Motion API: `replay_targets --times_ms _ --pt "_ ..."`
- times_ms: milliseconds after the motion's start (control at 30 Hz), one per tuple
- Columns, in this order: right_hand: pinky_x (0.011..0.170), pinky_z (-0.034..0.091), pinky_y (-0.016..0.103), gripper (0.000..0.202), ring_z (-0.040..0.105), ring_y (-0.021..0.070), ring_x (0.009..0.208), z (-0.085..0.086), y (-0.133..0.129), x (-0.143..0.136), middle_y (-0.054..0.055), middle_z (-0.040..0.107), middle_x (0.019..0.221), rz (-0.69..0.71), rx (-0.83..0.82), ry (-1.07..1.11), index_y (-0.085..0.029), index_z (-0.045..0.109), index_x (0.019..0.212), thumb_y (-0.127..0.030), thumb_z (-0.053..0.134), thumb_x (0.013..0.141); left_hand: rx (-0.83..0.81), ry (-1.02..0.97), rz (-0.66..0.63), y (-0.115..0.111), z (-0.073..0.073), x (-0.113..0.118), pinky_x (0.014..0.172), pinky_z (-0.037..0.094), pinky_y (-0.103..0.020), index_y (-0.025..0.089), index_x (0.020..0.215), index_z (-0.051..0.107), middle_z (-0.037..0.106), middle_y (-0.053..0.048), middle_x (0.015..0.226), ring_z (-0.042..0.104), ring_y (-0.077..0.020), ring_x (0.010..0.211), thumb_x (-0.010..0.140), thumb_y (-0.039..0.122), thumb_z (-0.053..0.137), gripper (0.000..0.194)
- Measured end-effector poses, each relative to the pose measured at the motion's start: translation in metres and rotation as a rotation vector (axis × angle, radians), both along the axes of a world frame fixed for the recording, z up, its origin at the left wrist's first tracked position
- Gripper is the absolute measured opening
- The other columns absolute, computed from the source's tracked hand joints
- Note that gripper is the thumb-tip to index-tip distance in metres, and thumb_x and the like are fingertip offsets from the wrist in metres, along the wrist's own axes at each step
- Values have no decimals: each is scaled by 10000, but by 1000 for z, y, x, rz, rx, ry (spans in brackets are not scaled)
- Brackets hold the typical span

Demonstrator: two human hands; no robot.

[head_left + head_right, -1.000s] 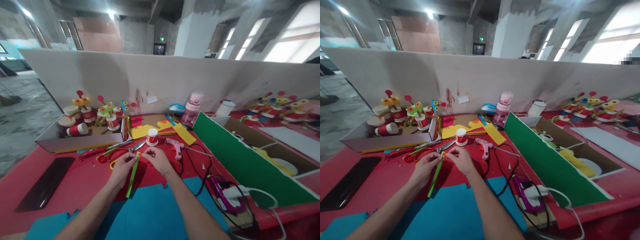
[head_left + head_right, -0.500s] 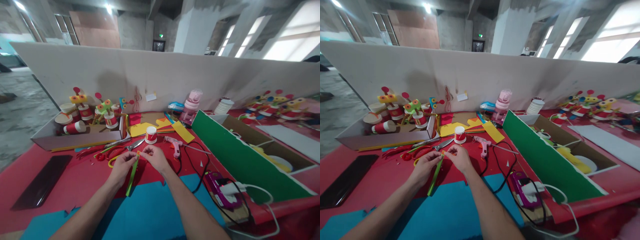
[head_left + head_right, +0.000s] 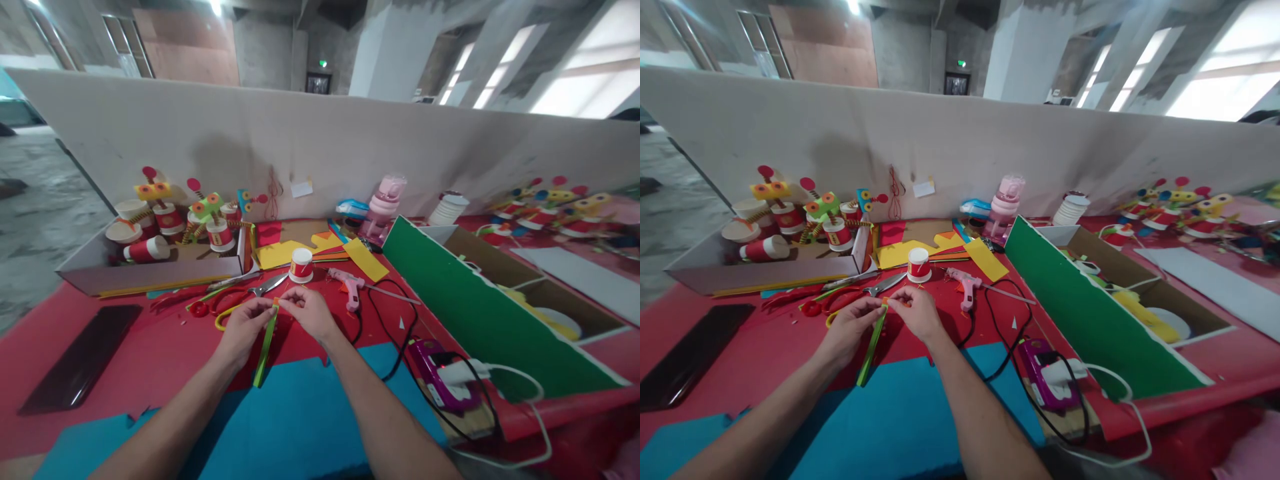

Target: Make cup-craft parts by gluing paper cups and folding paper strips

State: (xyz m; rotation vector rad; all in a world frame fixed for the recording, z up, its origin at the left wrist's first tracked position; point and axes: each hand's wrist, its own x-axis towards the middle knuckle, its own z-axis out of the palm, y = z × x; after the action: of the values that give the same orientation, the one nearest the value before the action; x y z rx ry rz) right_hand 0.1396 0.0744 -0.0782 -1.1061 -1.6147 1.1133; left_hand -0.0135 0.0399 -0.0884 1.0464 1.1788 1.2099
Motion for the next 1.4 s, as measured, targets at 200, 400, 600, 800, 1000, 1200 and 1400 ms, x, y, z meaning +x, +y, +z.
replay_targets --times_ms 200,400,600,800,1000,1200,1400 --pt "648 458 265 159 583 143 687 -2 1 1 19 658 740 -3 10 -6 -166 639 769 -324 626 754 0 9 4 -1 2 1 533 377 -201 157 831 655 598 7 683 468 -87 564 671 345 745 263" --pt "614 448 255 161 562 133 650 -1 0 2 7 637 719 27 -9 6 -167 625 759 -327 610 755 -21 -12 -45 2 9 -4 613 450 -229 157 916 664 632 -24 774 549 -115 644 681 362 737 320" --pt "590 421 240 121 540 124 630 0 -3 0 -3 633 692 82 -1 -75 -171 635 753 -288 603 750 88 164 -31 6 12 -12 670 449 -247 151 792 685 660 -49 764 575 -154 713 660 335 744 234" --pt "731 463 302 174 574 178 796 14 -12 0 41 650 864 -44 200 -116 -193 630 860 -325 646 748 92 169 40 7 8 -16 519 358 -194 150 700 660 566 14 581 466 -86 538 675 344 728 207" --pt "909 417 360 214 537 206 975 28 -11 13 73 609 1010 -447 381 151 -207 595 983 -363 532 851 51 -283 352 16 23 -29 468 377 -153 136 697 626 538 33 538 473 -57 496 642 269 765 200" --pt "651 475 289 249 550 122 639 -2 6 8 34 612 846 -164 -293 479 -187 562 857 -406 607 747 -114 -615 342 19 17 -25 485 468 -143 129 718 606 545 35 554 508 -44 483 687 154 719 120" --pt "719 484 274 519 611 149 802 -14 -17 -29 6 651 928 193 -144 264 -218 530 958 -312 824 540 -120 -575 289 12 0 -9 485 480 -159 146 738 606 597 23 603 556 -64 510 687 239 744 174"
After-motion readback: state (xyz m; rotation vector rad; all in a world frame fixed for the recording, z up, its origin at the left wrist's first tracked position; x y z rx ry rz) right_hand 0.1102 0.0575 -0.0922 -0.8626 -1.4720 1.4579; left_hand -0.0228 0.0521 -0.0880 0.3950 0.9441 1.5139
